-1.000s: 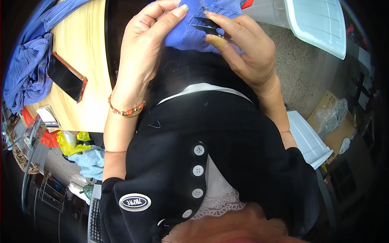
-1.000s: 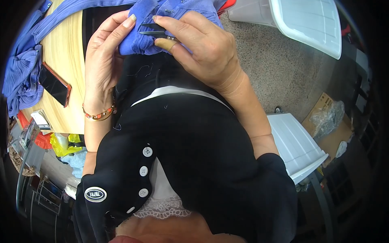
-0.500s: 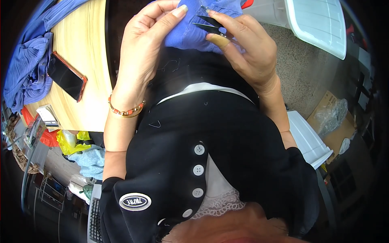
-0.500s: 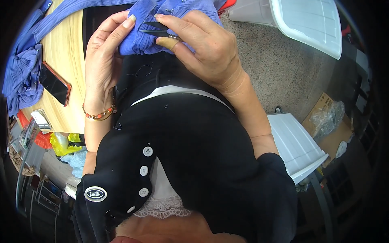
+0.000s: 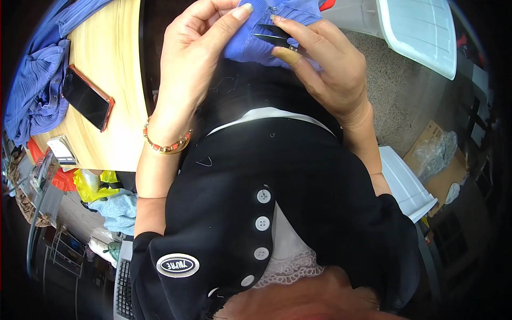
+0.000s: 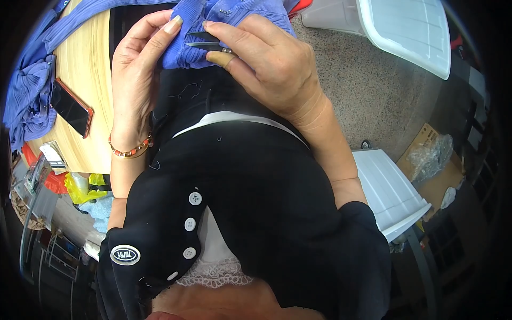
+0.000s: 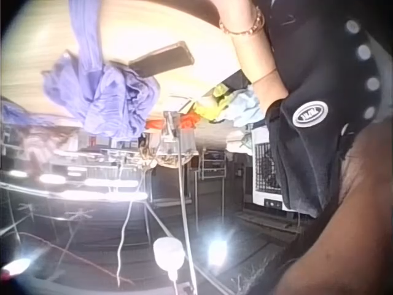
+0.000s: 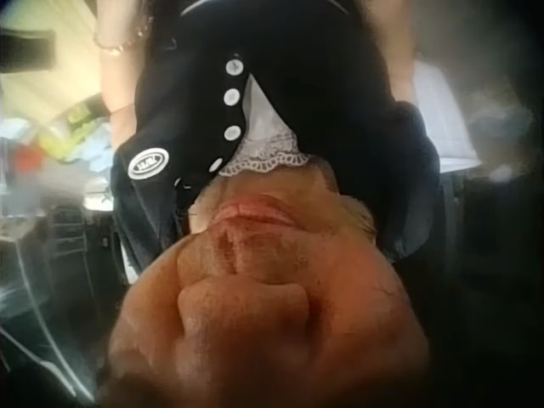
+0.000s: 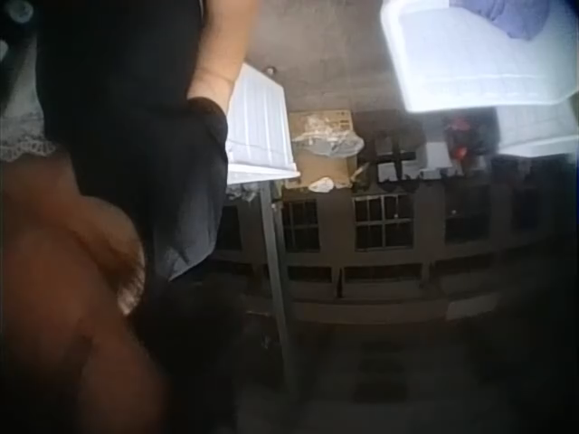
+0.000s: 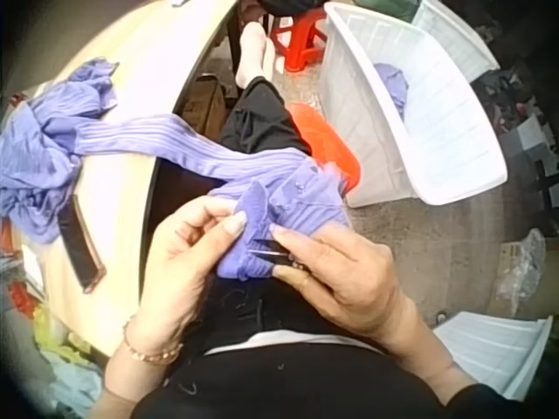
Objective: Trimming threads and excess material from purple fabric pieces using small snips.
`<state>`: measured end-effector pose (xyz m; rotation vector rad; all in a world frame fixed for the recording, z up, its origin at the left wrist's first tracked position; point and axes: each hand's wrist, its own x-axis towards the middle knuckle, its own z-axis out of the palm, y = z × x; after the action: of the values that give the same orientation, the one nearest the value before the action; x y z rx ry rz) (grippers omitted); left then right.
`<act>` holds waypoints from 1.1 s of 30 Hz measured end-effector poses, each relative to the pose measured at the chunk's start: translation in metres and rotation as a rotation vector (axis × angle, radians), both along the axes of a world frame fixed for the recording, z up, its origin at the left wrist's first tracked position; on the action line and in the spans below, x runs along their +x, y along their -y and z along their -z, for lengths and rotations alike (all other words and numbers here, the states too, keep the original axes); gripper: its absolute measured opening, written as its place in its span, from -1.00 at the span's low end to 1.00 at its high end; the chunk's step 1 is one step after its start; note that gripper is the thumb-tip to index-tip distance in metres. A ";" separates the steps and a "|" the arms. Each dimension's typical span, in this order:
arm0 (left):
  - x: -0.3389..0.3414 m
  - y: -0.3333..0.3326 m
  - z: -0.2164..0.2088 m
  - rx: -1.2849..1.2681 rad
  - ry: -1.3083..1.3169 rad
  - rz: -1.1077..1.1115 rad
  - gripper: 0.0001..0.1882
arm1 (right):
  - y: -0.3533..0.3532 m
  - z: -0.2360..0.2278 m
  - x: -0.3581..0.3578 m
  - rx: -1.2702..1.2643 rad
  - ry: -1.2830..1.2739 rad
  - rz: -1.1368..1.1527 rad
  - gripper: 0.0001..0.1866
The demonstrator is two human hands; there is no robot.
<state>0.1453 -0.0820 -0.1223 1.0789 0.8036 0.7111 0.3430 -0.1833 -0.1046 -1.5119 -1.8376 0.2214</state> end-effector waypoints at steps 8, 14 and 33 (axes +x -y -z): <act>-0.002 -0.001 0.001 0.085 -0.051 0.019 -0.73 | 0.000 0.000 -0.001 -0.002 -0.006 0.001 -0.58; -0.001 -0.001 0.002 0.089 -0.040 0.026 -0.73 | 0.001 -0.002 -0.003 -0.007 0.022 -0.020 -0.57; -0.001 0.001 0.002 -0.072 0.068 0.035 -0.75 | -0.002 0.008 0.000 0.039 -0.090 -0.002 -0.55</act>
<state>0.1443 -0.0827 -0.1239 0.9969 0.7449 0.6811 0.3426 -0.1815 -0.1128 -1.4510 -1.7627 0.2490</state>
